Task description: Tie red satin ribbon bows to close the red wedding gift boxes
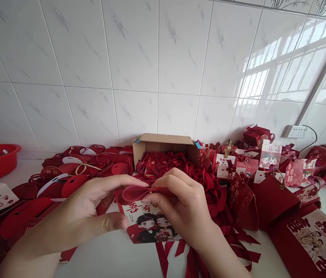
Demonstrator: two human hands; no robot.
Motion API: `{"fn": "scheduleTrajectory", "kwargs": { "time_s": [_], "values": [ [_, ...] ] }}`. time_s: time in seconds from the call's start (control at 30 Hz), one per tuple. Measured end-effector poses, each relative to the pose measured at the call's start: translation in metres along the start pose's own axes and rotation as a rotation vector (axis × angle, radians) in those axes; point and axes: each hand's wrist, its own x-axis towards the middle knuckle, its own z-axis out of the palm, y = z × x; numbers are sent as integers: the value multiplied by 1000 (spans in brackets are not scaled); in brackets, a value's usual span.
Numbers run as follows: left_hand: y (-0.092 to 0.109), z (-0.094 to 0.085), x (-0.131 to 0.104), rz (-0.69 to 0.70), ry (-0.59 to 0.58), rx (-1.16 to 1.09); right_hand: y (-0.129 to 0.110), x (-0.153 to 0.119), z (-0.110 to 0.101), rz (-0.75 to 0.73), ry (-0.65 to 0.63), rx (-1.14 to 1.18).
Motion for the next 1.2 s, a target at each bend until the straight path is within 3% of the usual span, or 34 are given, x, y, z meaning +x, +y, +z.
{"fn": "scheduleTrajectory", "kwargs": {
  "time_s": [0.2, 0.43, 0.7, 0.9, 1.0, 1.1, 1.2],
  "values": [
    [2, 4, 2, 153, 58, 23, 0, -2, -1, -135, -1, -22],
    [6, 6, -1, 91, 50, 9, 1, -4, -3, -280, -42, -98],
    [-4, 7, 3, 256, 40, 89, 4, -7, 0, -332, -41, -135],
    [-9, 6, 4, 294, 85, 39, 4, -6, 7, -343, 88, -114],
    [-11, 5, 5, 301, 113, 31, 3, -4, 10, -258, 166, -69],
    [-12, 6, 8, 436, 134, 60, 2, -3, 11, -185, 188, -32],
    [-11, 9, 12, 618, 184, 151, 4, -4, 11, -214, 200, 33]
  ]
}}
